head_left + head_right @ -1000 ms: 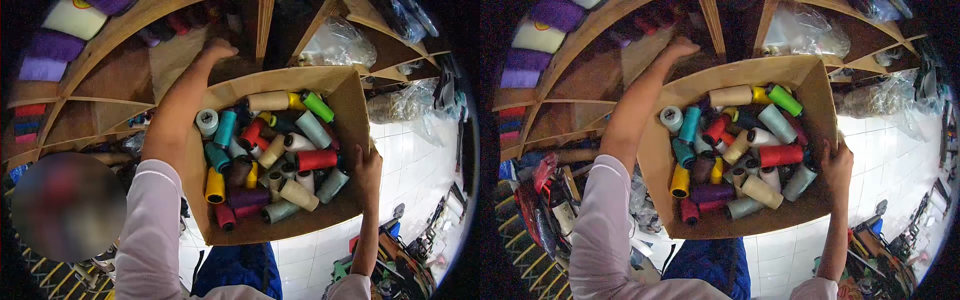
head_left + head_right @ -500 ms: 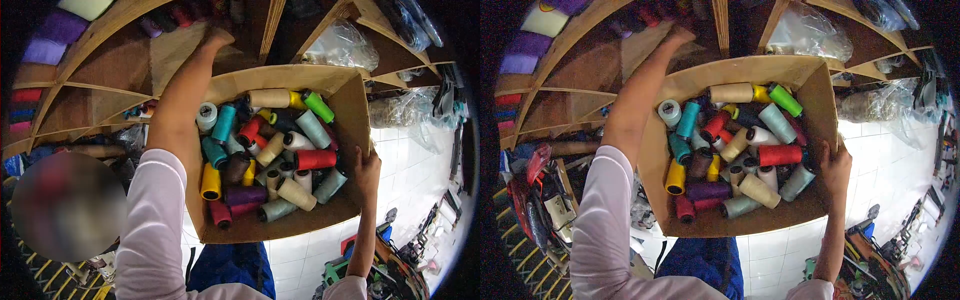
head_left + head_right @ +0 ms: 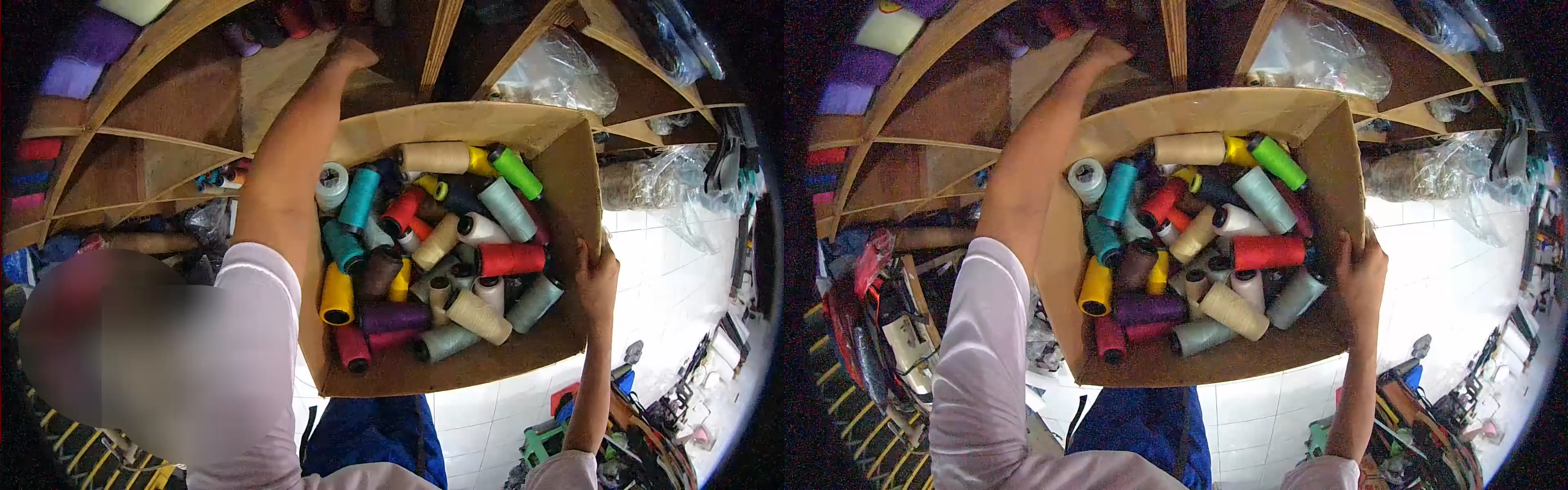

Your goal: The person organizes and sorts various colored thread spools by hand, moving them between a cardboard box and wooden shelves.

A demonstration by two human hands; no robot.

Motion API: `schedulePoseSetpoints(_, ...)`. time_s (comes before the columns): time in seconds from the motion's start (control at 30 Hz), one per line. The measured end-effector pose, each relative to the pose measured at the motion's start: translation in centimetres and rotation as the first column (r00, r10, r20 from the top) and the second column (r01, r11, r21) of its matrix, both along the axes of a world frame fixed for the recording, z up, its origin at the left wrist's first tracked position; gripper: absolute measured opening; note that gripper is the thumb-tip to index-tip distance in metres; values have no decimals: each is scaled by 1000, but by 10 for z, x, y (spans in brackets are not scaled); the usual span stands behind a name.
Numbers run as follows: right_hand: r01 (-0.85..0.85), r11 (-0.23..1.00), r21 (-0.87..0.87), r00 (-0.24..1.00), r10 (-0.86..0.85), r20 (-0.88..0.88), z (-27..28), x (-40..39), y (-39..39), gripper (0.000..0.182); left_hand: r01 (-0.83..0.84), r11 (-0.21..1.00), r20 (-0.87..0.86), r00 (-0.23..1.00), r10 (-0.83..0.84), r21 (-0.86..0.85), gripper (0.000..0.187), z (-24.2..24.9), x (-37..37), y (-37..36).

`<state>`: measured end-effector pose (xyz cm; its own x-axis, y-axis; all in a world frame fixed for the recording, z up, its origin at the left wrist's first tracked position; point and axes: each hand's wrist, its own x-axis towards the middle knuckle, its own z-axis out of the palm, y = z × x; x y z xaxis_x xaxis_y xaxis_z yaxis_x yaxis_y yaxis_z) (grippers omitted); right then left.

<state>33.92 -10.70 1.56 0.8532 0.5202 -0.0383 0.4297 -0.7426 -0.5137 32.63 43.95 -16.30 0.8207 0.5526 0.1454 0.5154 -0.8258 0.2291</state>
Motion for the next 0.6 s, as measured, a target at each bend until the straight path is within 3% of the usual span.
schedulePoseSetpoints(0.13,29,1000,-4,999,-29,-22,-1,0,-1,35,169,985,-34,985,-168,32,53,11,4,2)
schedulePoseSetpoints(0.23,-2,1000,-19,1000,2,-2,3,0,1,36,289,942,-182,949,-257,174,53,-5,17,23)
schedulePoseSetpoints(0.3,-6,1000,-17,999,7,32,2,-1,2,37,317,889,106,924,-369,331,54,-28,14,40)
schedulePoseSetpoints(0.33,-11,1000,-16,998,12,64,1,-2,2,37,317,889,106,924,-369,331,54,-13,14,32)
schedulePoseSetpoints(0.4,-9,1000,-18,999,10,45,-2,1,-2,38,365,931,103,927,-361,-17,32,2,24,22)
schedulePoseSetpoints(0.43,-9,1000,-21,1000,9,26,-3,1,-2,38,365,931,106,926,-361,-20,32,-1,20,22)
schedulePoseSetpoints(0.47,-8,1000,-24,1000,9,27,-1,1,-2,38,435,824,322,888,-328,-362,37,-3,14,24)
schedulePoseSetpoints(0.5,9,999,-37,1000,-9,-4,4,-1,2,38,518,584,502,840,-208,-625,47,-14,13,28)
schedulePoseSetpoints(0.53,25,999,-49,999,-27,-36,6,-2,5,38,520,582,504,838,-208,-625,47,-26,17,34)
schedulePoseSetpoints(0.6,17,999,-44,1000,-18,-7,4,-2,3,38,350,857,292,923,-248,-378,49,-37,24,38)
